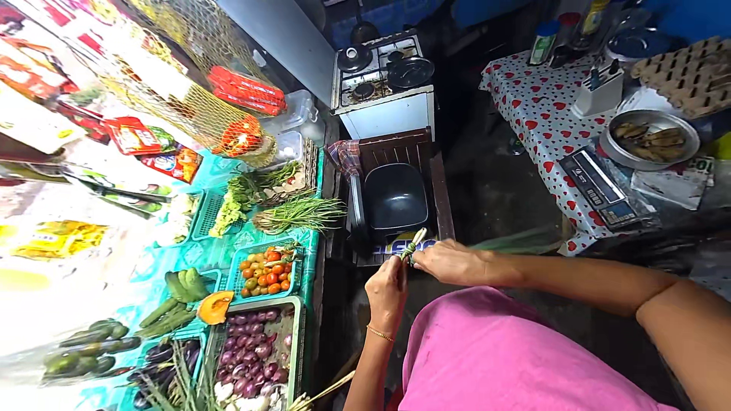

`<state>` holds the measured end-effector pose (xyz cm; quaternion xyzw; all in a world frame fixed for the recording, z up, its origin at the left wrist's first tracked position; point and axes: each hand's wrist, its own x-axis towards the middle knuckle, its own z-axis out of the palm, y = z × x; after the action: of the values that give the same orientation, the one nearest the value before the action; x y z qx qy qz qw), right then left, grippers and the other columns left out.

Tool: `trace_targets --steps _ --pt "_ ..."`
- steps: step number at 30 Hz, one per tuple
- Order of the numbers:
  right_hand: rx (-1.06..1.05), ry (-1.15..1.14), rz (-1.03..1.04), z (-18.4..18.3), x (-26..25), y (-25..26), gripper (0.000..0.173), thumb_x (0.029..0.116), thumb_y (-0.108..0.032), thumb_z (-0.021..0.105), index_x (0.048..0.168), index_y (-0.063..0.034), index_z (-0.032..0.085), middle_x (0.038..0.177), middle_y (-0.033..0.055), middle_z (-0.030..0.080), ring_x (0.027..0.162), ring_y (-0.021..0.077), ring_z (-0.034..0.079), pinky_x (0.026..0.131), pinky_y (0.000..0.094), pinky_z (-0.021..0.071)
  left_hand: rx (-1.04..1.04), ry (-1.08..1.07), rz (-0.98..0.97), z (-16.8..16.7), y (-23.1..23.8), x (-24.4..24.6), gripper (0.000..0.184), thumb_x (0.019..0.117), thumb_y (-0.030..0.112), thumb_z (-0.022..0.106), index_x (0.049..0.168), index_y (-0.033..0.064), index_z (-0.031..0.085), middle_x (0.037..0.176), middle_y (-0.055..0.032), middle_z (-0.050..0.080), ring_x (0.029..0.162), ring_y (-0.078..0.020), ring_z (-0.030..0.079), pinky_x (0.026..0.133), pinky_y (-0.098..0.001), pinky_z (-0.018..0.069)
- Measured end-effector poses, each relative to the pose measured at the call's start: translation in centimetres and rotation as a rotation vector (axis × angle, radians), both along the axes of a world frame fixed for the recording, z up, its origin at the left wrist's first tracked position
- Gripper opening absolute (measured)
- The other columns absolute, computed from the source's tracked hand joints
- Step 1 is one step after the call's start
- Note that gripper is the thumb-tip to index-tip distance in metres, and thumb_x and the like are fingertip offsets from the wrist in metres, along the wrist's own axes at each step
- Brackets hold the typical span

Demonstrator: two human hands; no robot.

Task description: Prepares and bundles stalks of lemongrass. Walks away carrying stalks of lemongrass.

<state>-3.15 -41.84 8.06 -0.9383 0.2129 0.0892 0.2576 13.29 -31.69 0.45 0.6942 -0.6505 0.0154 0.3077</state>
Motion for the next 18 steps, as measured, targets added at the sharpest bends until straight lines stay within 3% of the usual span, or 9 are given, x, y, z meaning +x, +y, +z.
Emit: trace_targets --steps 3,5,6,8,10,12,15,18 --pt "-0.100 -0.009 0.239 2.0 0.2 -2.8 0.035 0.1108 -0.025 0.044 0.107 0.0028 0.064 0.092 0.0227 0.067 0.089 0.0422 0.068 0.076 0.0597 0.0503 0.141 0.052 -0.231 0.7 0.5 -0.3 0.021 0.1013 0.015 0.055 0.100 0.0065 0.075 0.088 -0.0098 0.073 0.078 -0.0252 0.073 0.068 -0.0448 0.0601" --pt "0.045 -0.154 0.366 1.0 0.5 -5.5 0.033 0.1077 -0.026 0.052 0.101 0.0006 0.069 0.085 0.0176 0.069 0.083 0.0340 0.068 0.074 0.0552 0.0509 0.235 0.268 -0.446 1.5 1.1 0.2 0.025 0.1034 0.012 0.052 0.117 0.0028 0.072 0.106 -0.0107 0.074 0.096 -0.0198 0.072 0.088 -0.0388 0.0593" --pt "0.213 -0.259 0.392 0.1 0.6 -6.6 0.032 0.1059 -0.025 0.055 0.100 0.0006 0.072 0.081 0.0133 0.069 0.078 0.0257 0.067 0.072 0.0480 0.0514 0.254 0.421 -0.545 2.0 1.3 0.6 0.025 0.1045 0.011 0.051 0.117 -0.0008 0.070 0.108 -0.0112 0.072 0.100 -0.0156 0.069 0.094 -0.0339 0.0568" --pt "0.656 -0.466 0.331 -2.4 1.0 -7.2 0.030 0.1057 -0.022 0.053 0.096 -0.0013 0.071 0.077 -0.0018 0.066 0.069 0.0010 0.060 0.065 0.0221 0.0500 0.184 0.680 -0.643 2.8 1.4 1.1 0.023 0.1051 0.010 0.050 0.111 -0.0055 0.066 0.099 -0.0083 0.067 0.091 -0.0068 0.064 0.086 -0.0250 0.0549" --pt "1.064 -0.626 0.085 -4.3 1.3 -4.4 0.027 0.1077 -0.021 0.045 0.094 -0.0080 0.063 0.072 -0.0084 0.059 0.059 -0.0036 0.052 0.054 0.0151 0.0424 0.044 0.765 -0.541 3.4 1.2 1.1 0.022 0.1056 0.012 0.051 0.109 -0.0038 0.067 0.093 -0.0017 0.067 0.079 0.0000 0.061 0.073 -0.0190 0.0535" --pt "1.285 -0.749 -0.225 -5.5 2.1 -0.9 0.027 0.1109 -0.024 0.037 0.097 -0.0137 0.058 0.069 -0.0092 0.051 0.052 -0.0018 0.042 0.046 0.0151 0.0348 -0.081 0.674 -0.351 3.4 0.6 1.3 0.022 0.1045 0.009 0.052 0.106 -0.0037 0.070 0.090 -0.0037 0.070 0.077 -0.0028 0.064 0.071 -0.0201 0.0557" --pt "1.209 -0.722 -0.510 -5.7 2.5 1.7 0.029 0.1120 -0.026 0.035 0.100 -0.0138 0.058 0.068 -0.0089 0.049 0.050 0.0002 0.040 0.044 0.0166 0.0324 -0.150 0.399 -0.100 1.9 0.3 0.9 0.019 0.1014 0.011 0.058 0.099 -0.0007 0.072 0.086 -0.0056 0.071 0.078 -0.0075 0.067 0.074 -0.0239 0.0583" --pt "0.740 -0.475 -0.342 -5.2 1.7 1.3 0.030 0.1121 -0.026 0.036 0.106 -0.0046 0.056 0.076 0.0015 0.050 0.060 0.0097 0.047 0.056 0.0255 0.0401 -0.121 0.142 0.065 1.1 0.2 0.3 0.019 0.0992 0.015 0.061 0.092 0.0016 0.072 0.080 -0.0087 0.069 0.072 -0.0179 0.069 0.065 -0.0345 0.0579"
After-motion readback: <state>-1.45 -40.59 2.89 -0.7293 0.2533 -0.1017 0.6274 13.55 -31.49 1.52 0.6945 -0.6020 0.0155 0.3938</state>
